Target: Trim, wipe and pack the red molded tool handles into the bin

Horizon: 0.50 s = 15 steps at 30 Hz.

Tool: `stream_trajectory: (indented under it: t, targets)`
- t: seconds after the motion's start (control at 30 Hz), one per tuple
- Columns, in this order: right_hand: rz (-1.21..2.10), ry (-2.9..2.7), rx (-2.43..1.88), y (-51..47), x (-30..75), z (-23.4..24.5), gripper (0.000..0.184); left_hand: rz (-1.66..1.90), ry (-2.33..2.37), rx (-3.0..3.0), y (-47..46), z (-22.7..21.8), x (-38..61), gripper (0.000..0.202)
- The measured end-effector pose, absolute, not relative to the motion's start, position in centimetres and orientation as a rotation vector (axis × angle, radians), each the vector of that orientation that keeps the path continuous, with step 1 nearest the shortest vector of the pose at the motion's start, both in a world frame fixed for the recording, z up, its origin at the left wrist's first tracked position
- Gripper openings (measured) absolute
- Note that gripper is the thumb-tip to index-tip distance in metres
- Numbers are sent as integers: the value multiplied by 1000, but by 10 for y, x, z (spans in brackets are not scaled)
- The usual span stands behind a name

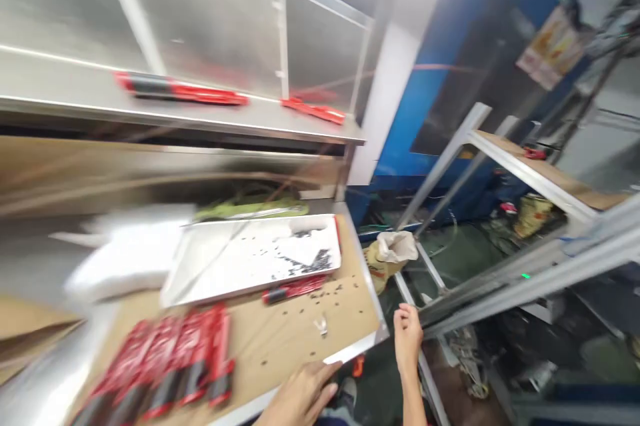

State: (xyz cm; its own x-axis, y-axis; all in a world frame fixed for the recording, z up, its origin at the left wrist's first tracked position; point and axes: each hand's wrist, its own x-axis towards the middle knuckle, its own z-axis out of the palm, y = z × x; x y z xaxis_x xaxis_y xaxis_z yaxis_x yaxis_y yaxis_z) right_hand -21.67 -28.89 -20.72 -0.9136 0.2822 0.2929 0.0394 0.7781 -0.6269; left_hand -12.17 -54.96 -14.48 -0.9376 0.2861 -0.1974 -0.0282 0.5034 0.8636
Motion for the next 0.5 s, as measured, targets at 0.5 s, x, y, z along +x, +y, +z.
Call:
stream_trajectory:
  t: [0.5]
  targets:
    - [511, -2942, 1199, -560, -234, -237, 53, 1491, 2613, -374, -633, -194, -60, 49]
